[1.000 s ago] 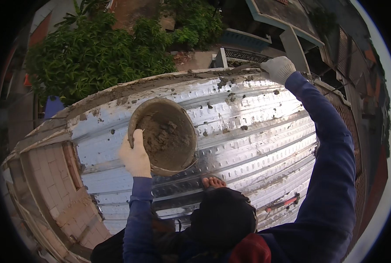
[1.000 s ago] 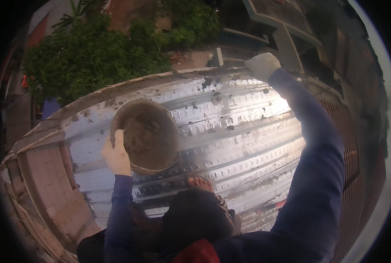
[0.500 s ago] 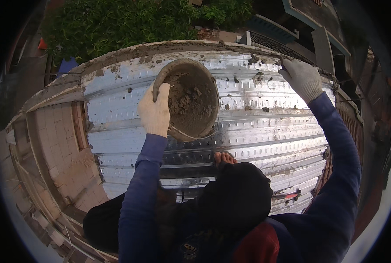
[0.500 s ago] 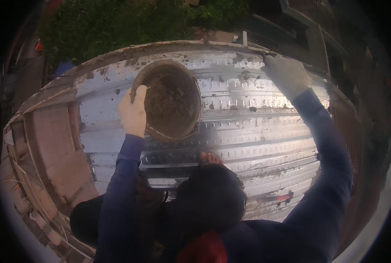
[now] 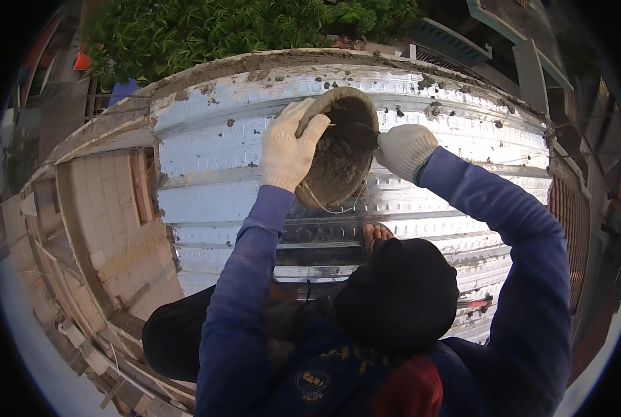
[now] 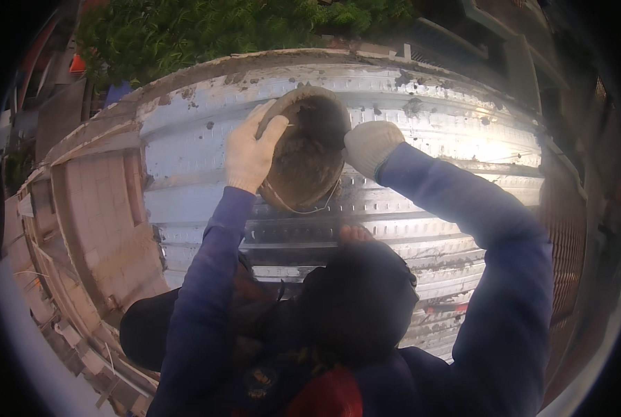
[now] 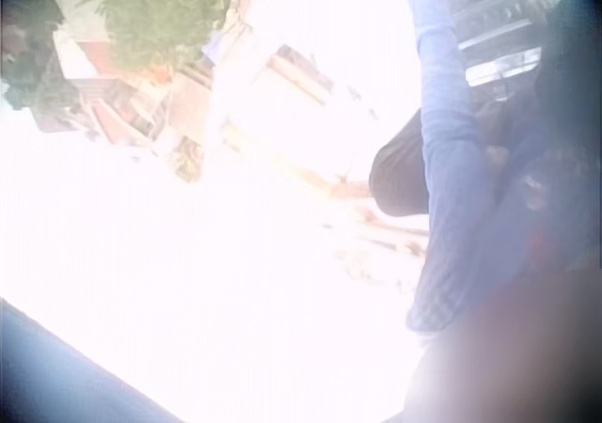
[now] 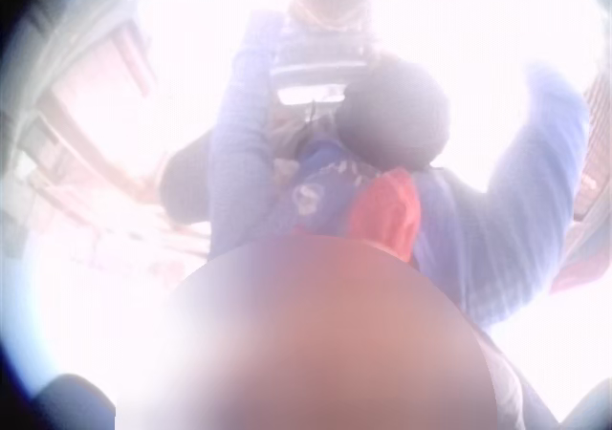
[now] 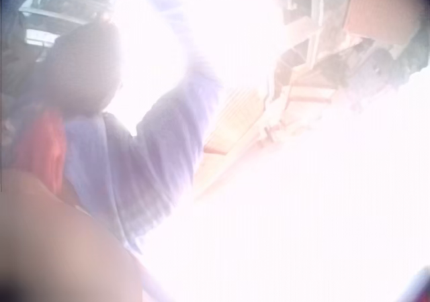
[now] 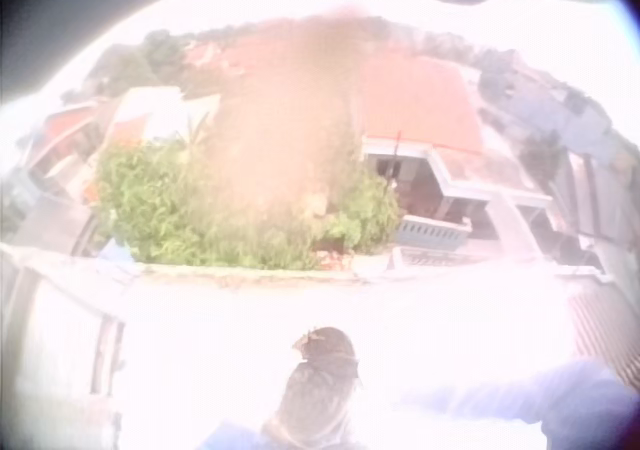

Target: The person scoops cement from a bucket using a trowel and applies it to the edge of a corrugated metal roof. The person repeatedly scoops and spreads the cement along the roof edge.

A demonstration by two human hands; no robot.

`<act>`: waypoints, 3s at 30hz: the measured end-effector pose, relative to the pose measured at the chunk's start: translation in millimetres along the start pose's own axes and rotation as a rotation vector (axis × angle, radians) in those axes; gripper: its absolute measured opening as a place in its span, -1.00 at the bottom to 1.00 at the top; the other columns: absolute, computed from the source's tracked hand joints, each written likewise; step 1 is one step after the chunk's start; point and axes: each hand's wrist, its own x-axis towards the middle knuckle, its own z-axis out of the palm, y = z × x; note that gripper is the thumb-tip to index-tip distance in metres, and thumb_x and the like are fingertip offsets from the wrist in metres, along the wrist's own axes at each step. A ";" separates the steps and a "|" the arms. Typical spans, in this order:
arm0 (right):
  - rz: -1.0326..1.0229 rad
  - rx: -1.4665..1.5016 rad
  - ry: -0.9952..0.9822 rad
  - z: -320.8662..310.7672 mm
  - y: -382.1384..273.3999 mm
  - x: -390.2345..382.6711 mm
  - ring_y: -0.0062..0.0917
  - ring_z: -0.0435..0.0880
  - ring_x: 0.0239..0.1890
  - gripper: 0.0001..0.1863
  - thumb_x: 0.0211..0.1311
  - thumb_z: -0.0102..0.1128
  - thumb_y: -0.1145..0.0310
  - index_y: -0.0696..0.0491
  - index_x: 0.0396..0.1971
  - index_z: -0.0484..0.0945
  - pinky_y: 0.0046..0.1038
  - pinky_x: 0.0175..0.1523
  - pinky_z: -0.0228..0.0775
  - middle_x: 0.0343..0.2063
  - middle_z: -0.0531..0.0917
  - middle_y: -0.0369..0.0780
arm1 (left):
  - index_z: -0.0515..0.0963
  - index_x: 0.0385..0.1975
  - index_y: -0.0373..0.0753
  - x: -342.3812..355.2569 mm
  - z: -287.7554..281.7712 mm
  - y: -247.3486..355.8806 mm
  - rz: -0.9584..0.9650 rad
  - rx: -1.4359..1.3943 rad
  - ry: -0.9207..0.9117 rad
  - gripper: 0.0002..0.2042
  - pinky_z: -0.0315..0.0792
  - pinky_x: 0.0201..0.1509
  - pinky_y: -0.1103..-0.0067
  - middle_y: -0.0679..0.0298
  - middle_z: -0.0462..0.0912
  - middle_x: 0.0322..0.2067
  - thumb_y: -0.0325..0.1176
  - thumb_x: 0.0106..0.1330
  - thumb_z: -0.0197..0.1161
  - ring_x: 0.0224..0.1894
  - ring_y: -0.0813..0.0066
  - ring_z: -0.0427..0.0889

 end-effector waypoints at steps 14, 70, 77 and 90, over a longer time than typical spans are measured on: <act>0.017 0.525 -0.109 43.3 -50.8 -42.3 0.03 0.89 -0.05 -0.45 0.70 0.08 -0.06 0.15 -0.06 0.81 0.04 0.17 0.70 -0.18 0.86 0.09 | 0.75 0.35 -0.36 8.1 -12.9 -2.3 -0.138 -0.114 -0.013 -0.46 0.61 0.35 0.45 0.10 0.91 0.15 -0.02 0.62 0.44 0.17 0.38 0.83; 0.038 0.029 0.464 38.2 -26.3 -20.8 -0.10 0.84 -0.36 -0.63 0.59 0.41 -0.01 0.04 -0.10 0.70 -0.03 -0.25 0.65 -0.42 0.76 -0.08 | 0.80 0.30 -0.23 10.6 -33.9 -6.7 -0.185 -0.180 -0.040 -0.50 0.65 0.31 0.39 0.10 0.93 0.13 -0.05 0.51 0.46 0.14 0.24 0.88; 0.294 0.673 -0.221 16.4 -25.3 -24.5 0.03 0.90 -0.10 -0.42 0.75 0.06 -0.09 0.17 0.15 0.74 0.06 0.08 0.72 -0.13 0.85 0.13 | 0.81 0.29 -0.27 5.5 -24.5 -13.5 -0.130 -0.161 0.050 -0.49 0.69 0.16 0.44 0.18 0.96 -0.02 0.01 0.56 0.51 0.00 0.42 0.89; 0.153 0.779 -0.187 24.2 -86.9 -67.0 -0.07 0.92 -0.29 -0.38 0.77 0.07 -0.12 0.25 0.09 0.71 -0.03 -0.03 0.77 -0.39 0.84 -0.03 | 0.72 0.37 -0.44 2.7 -13.3 2.0 -0.177 -0.170 0.051 -0.43 0.56 0.41 0.40 0.02 0.89 0.19 -0.04 0.64 0.42 0.23 0.29 0.80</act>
